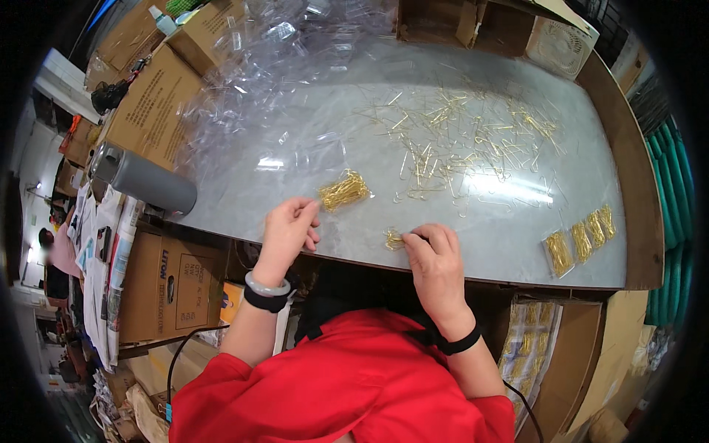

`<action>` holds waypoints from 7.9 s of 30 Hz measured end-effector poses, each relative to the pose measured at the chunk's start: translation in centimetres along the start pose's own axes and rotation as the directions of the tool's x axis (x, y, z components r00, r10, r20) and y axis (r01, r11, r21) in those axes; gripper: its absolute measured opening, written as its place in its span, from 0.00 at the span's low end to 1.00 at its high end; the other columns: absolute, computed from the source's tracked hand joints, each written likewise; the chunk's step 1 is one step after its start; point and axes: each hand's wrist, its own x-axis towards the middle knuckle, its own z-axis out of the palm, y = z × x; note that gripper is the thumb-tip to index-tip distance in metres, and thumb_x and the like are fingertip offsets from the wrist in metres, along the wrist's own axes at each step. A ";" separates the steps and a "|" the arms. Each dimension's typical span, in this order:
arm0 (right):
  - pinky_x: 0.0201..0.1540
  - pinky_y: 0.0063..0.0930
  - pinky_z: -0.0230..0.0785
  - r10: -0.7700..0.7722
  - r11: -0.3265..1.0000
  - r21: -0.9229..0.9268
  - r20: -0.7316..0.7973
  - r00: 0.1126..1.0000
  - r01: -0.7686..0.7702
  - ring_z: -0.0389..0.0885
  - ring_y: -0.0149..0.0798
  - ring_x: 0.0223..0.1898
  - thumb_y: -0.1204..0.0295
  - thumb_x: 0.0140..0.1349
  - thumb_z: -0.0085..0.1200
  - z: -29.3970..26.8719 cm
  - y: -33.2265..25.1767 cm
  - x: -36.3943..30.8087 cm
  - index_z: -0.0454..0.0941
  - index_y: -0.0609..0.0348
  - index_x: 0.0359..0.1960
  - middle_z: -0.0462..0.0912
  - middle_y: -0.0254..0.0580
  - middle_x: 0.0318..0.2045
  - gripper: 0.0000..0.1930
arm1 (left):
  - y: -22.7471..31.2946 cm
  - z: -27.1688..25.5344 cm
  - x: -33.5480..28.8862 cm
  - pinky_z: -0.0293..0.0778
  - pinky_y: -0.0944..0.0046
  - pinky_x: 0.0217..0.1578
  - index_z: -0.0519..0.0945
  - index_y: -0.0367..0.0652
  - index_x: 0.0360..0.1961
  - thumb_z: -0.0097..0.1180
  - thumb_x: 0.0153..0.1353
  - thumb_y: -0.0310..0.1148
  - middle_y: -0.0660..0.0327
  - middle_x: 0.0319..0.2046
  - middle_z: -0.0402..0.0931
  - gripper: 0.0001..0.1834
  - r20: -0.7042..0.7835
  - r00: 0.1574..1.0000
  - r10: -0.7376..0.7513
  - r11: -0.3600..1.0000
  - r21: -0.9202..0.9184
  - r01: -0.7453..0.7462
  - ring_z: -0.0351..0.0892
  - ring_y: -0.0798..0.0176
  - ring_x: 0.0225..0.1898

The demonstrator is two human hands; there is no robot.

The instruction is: Sort and pack small metal hooks into clear plastic trays and then into a cardboard box.

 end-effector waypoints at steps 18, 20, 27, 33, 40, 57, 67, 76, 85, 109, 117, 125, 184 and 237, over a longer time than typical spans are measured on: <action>0.50 0.40 0.70 0.033 0.999 -0.020 0.060 0.998 -0.032 0.76 0.48 0.46 0.81 0.53 0.64 -0.5 0.2 0.3 0.81 0.59 0.43 0.79 0.42 0.43 0.14 | -4.7 -3.5 -8.8 0.87 0.58 0.41 0.80 0.31 0.41 0.56 0.70 0.25 0.55 0.38 0.82 0.06 0.509 0.856 -0.089 0.870 -0.379 0.316 0.84 0.62 0.40; 0.50 0.40 0.70 0.019 1.000 -0.020 0.076 0.997 -0.018 0.76 0.48 0.46 0.81 0.53 0.64 -0.3 0.3 0.3 0.81 0.59 0.42 0.79 0.42 0.42 0.14 | -5.1 -2.5 -9.2 0.87 0.58 0.43 0.80 0.31 0.42 0.56 0.70 0.25 0.55 0.38 0.82 0.06 0.562 0.813 -0.153 0.851 -0.343 0.398 0.85 0.62 0.41; 0.48 0.39 0.70 -0.043 0.999 0.008 0.125 0.991 0.043 0.76 0.48 0.43 0.80 0.53 0.61 -0.2 -1.2 -0.5 0.81 0.57 0.40 0.80 0.41 0.40 0.12 | -7.7 1.1 -7.6 0.85 0.60 0.47 0.78 0.32 0.41 0.53 0.73 0.27 0.56 0.40 0.81 0.07 0.580 0.807 -0.111 0.830 -0.392 0.396 0.83 0.64 0.43; 0.50 0.39 0.70 -0.159 0.987 0.076 0.246 0.956 0.144 0.77 0.44 0.45 0.78 0.49 0.60 0.1 -3.8 -3.1 0.81 0.58 0.41 0.80 0.39 0.42 0.15 | -8.1 1.4 -7.9 0.83 0.62 0.49 0.77 0.33 0.42 0.52 0.73 0.27 0.57 0.40 0.81 0.07 0.560 0.826 -0.058 0.837 -0.424 0.346 0.83 0.65 0.43; 0.48 0.38 0.71 -0.192 0.969 0.194 0.179 0.965 0.156 0.78 0.44 0.43 0.78 0.52 0.63 -1.0 -4.1 -2.9 0.82 0.58 0.41 0.80 0.39 0.39 0.13 | -5.5 0.0 -9.5 0.81 0.65 0.47 0.76 0.33 0.43 0.53 0.73 0.28 0.58 0.40 0.80 0.07 0.546 0.838 -0.006 0.898 -0.366 0.244 0.83 0.67 0.41; 0.58 0.44 0.68 0.106 0.983 0.157 -0.099 0.989 -0.090 0.76 0.56 0.55 0.82 0.65 0.53 -1.1 -0.2 -0.8 0.76 0.62 0.58 0.80 0.51 0.53 0.19 | -2.0 5.7 -2.6 0.64 0.47 0.66 0.71 0.32 0.61 0.62 0.65 0.36 0.42 0.66 0.64 0.28 0.327 0.548 0.770 0.451 0.330 -0.829 0.60 0.37 0.70; 0.73 0.70 0.36 0.106 0.949 -0.312 0.199 0.974 -0.039 0.49 0.56 0.77 0.63 0.63 0.61 -0.4 -2.3 -1.8 0.63 0.56 0.72 0.64 0.43 0.72 0.36 | -2.3 6.7 -2.8 0.63 0.45 0.67 0.67 0.30 0.65 0.56 0.68 0.32 0.41 0.66 0.63 0.28 0.396 0.557 0.730 0.415 0.391 -0.821 0.60 0.35 0.70; 0.74 0.69 0.32 0.017 0.961 -0.264 0.337 0.941 0.078 0.49 0.54 0.77 0.59 0.64 0.58 -1.7 -1.6 0.2 0.65 0.55 0.71 0.65 0.41 0.72 0.34 | -2.2 6.6 -2.9 0.65 0.48 0.66 0.67 0.28 0.65 0.59 0.65 0.32 0.42 0.67 0.62 0.30 0.391 0.542 0.743 0.353 0.459 -0.815 0.60 0.38 0.70; 0.74 0.67 0.34 -0.046 0.984 -0.150 0.292 0.955 0.093 0.54 0.52 0.76 0.59 0.71 0.50 -0.2 -1.1 0.5 0.65 0.61 0.69 0.65 0.45 0.72 0.29 | -2.8 6.2 -2.6 0.67 0.47 0.65 0.71 0.30 0.62 0.62 0.61 0.28 0.44 0.66 0.64 0.29 0.412 0.508 0.756 0.325 0.437 -0.839 0.60 0.37 0.70; 0.30 0.31 0.75 0.678 0.714 0.228 -0.457 0.575 -0.662 0.80 0.39 0.25 0.77 0.68 0.53 -9.1 6.0 -6.8 0.72 0.61 0.58 0.79 0.47 0.34 0.17 | -1.0 9.6 -2.9 0.58 0.47 0.70 0.56 0.31 0.73 0.58 0.67 0.32 0.40 0.70 0.59 0.38 0.569 0.440 0.695 0.383 0.225 -0.896 0.56 0.35 0.73; 0.30 0.21 0.71 0.710 0.695 0.440 -0.547 0.443 -0.569 0.76 0.27 0.28 0.77 0.70 0.52 -9.9 6.2 -8.5 0.54 0.68 0.69 0.76 0.37 0.32 0.29 | -1.2 9.5 -2.7 0.59 0.47 0.69 0.59 0.31 0.72 0.60 0.66 0.30 0.40 0.68 0.62 0.37 0.564 0.426 0.708 0.379 0.206 -0.902 0.58 0.36 0.72; 0.30 0.22 0.75 0.906 0.421 0.760 -0.331 0.263 -0.495 0.79 0.27 0.29 0.72 0.69 0.56 -11.1 7.1 -8.2 0.66 0.72 0.59 0.79 0.37 0.31 0.22 | -1.5 9.2 -2.4 0.62 0.47 0.67 0.65 0.30 0.69 0.61 0.63 0.28 0.40 0.65 0.68 0.34 0.523 0.410 0.747 0.384 0.163 -0.909 0.63 0.35 0.69; 0.26 0.22 0.79 0.873 0.076 0.892 0.156 0.461 -0.446 0.83 0.32 0.26 0.66 0.71 0.56 -9.6 5.8 -8.8 0.78 0.64 0.39 0.83 0.40 0.29 0.11 | 1.9 15.0 -5.0 0.68 0.54 0.65 0.66 0.30 0.67 0.45 0.77 0.33 0.47 0.65 0.68 0.23 0.632 0.690 0.353 0.928 -0.332 -0.170 0.70 0.53 0.66; 0.37 0.26 0.78 0.970 0.071 0.654 0.130 0.205 -0.753 0.81 0.29 0.34 0.70 0.72 0.52 -24.6 0.5 -35.1 0.74 0.61 0.43 0.80 0.36 0.34 0.07 | -3.4 25.7 -18.5 0.84 0.55 0.48 0.66 0.33 0.65 0.33 0.80 0.47 0.47 0.56 0.78 0.28 0.969 -0.017 -0.248 0.902 0.237 0.361 0.84 0.53 0.48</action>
